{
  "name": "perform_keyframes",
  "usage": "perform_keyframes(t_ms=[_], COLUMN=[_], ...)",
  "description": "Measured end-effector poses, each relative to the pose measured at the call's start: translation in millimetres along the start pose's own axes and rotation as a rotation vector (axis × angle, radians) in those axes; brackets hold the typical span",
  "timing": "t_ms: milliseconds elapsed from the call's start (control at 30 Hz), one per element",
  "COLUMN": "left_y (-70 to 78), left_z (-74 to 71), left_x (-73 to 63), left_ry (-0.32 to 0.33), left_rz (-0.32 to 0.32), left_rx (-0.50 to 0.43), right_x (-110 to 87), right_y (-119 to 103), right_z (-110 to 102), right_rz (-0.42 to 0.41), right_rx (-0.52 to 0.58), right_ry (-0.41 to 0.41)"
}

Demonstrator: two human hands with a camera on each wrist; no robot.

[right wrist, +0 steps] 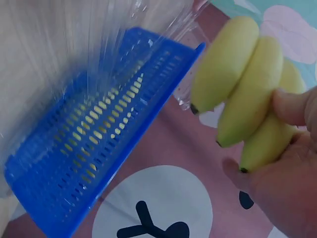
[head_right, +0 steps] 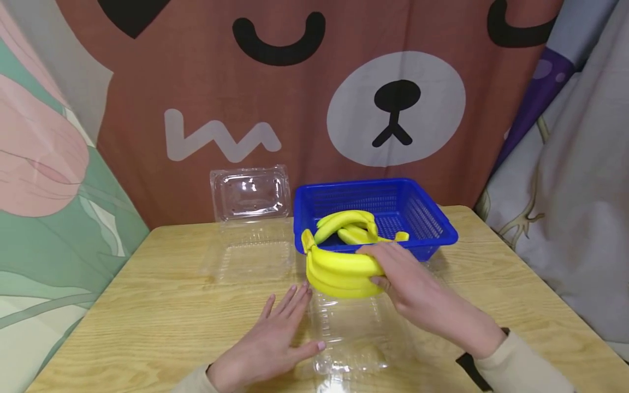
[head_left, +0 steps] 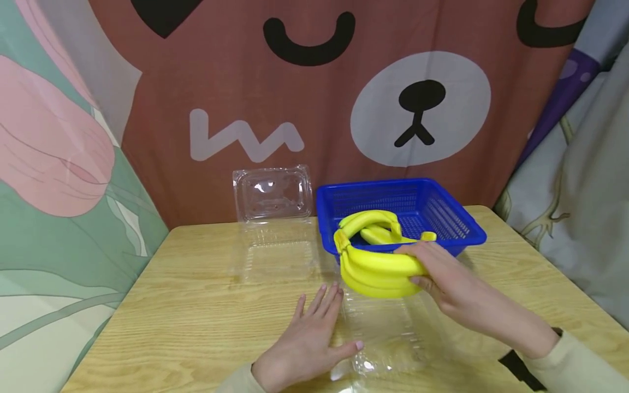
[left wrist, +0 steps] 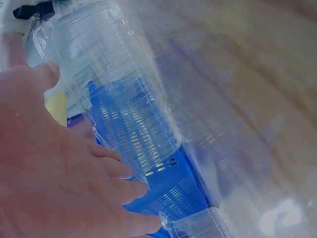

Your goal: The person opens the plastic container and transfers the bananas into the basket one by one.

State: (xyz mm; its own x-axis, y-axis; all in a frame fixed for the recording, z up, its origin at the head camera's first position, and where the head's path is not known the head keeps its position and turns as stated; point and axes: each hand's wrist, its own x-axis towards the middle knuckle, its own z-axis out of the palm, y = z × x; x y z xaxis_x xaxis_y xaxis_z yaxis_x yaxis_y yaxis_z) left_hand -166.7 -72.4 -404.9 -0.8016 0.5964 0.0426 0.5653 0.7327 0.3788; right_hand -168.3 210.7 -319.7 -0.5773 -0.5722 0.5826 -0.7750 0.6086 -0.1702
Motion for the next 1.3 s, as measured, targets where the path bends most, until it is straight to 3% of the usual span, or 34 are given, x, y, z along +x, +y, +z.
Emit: perform_keyframes(t_ms=[133,233,600,900,1300], left_y=[-0.5,-0.7,-0.2,1.8,1.6], left_z=[1.0,0.5,-1.6,-1.8,-0.8], left_x=[0.6,0.4,-0.4,0.4,0.2], left_ry=[-0.013,-0.018,-0.023,-0.012,-0.006], left_rz=[-0.012,-0.012,-0.012,-0.010,-0.011], left_rx=[-0.004,-0.003,0.001,-0.008,-0.012], right_x=[17.4,30.9,63.1,57.7,47.4], right_y=[17,29,78,107,121], right_z=[-1,-1,13,31,37], right_rz=[-0.031,-0.010,0.206,0.327,0.311], right_rx=[-0.046,-0.099,-0.097,-0.018,-0.012], right_ry=[0.058,0.074,-0.062,-0.227,-0.309])
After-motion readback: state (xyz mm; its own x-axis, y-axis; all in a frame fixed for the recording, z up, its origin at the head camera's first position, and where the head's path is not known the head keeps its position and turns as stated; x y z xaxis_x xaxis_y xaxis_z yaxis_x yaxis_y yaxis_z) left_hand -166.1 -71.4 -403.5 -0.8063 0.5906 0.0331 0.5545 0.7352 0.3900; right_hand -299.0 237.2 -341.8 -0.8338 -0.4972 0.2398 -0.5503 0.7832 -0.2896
